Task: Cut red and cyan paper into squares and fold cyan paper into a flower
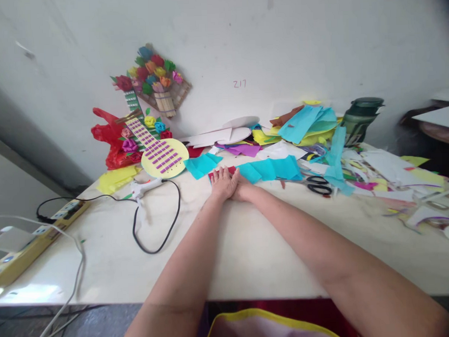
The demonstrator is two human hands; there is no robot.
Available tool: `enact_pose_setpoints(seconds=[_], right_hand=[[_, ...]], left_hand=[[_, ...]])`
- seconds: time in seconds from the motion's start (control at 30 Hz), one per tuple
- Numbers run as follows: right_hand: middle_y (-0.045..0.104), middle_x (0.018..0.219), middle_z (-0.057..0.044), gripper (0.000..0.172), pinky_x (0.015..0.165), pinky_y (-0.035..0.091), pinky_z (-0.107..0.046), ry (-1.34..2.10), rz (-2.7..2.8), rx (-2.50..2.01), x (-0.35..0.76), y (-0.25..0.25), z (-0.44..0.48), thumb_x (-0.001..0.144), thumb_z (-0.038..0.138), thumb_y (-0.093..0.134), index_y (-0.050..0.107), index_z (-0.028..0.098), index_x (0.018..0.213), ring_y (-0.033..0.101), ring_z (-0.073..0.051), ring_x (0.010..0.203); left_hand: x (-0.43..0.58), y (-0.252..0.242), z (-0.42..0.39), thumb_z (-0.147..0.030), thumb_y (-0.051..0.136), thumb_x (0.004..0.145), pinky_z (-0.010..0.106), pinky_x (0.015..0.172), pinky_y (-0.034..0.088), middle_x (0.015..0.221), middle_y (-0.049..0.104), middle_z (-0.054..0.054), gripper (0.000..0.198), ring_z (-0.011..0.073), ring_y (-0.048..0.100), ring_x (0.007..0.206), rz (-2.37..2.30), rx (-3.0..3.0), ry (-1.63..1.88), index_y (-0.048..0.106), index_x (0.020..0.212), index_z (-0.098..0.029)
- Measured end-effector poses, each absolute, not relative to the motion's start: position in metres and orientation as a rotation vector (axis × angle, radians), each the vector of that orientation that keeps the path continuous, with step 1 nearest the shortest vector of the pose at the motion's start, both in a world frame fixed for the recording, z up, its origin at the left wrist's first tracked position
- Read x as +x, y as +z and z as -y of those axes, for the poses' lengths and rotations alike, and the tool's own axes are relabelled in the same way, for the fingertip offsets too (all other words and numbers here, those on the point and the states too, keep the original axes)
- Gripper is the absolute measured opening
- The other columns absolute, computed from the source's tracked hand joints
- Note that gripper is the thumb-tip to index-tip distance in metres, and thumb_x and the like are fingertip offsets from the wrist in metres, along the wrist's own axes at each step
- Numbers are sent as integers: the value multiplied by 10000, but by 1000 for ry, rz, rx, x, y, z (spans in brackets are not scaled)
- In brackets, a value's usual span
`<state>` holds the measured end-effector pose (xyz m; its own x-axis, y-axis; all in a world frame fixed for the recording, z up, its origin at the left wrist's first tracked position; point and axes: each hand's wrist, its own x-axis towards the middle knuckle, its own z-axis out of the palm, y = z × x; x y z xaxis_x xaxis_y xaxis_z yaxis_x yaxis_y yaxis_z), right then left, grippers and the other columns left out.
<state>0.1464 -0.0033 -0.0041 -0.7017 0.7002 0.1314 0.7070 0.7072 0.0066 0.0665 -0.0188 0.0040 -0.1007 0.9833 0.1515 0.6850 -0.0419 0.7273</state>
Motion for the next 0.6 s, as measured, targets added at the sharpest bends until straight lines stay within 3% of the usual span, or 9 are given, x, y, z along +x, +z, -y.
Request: enact_pose_setpoints(seconds=[0.17, 0.4, 0.5, 0.6], right_hand=[[114, 1493, -66, 647, 1081, 3, -471, -89, 2783, -1104, 150, -2, 8, 852, 453, 292, 151, 199, 1431, 80, -259, 1364], [86, 1497, 8, 636, 1083, 13, -490, 11, 2712, -1258, 153, 3, 13, 838, 451, 312, 151, 269, 1426, 42, -254, 1369], [95, 1497, -17, 601, 1083, 62, -491, 101, 2710, -1375, 153, 6, 15, 862, 409, 252, 179, 214, 1426, 46, -252, 1369], [115, 1494, -38, 585, 1090, 63, -467, 153, 2693, -1457, 153, 8, 16, 883, 383, 172, 201, 152, 1420, 56, -219, 1370]], left_hand=[[63, 6, 20, -639, 385, 754, 499, 1070, 33, 1458, 240, 96, 667, 323, 39, 1353, -1874, 1713, 916, 434, 1272, -221], [69, 5, 18, -597, 454, 738, 479, 1076, 30, 1461, 236, 82, 614, 300, 58, 1357, -1871, 1616, 979, 467, 1239, -241], [62, 11, 15, -522, 418, 797, 438, 1079, 122, 1425, 316, 96, 519, 258, 152, 1351, -1798, 1469, 1171, 478, 1219, -224], [41, 23, 14, -470, 210, 884, 365, 1004, 323, 1339, 439, 92, 491, 196, 378, 1256, -1600, 1090, 1505, 463, 1216, -213]])
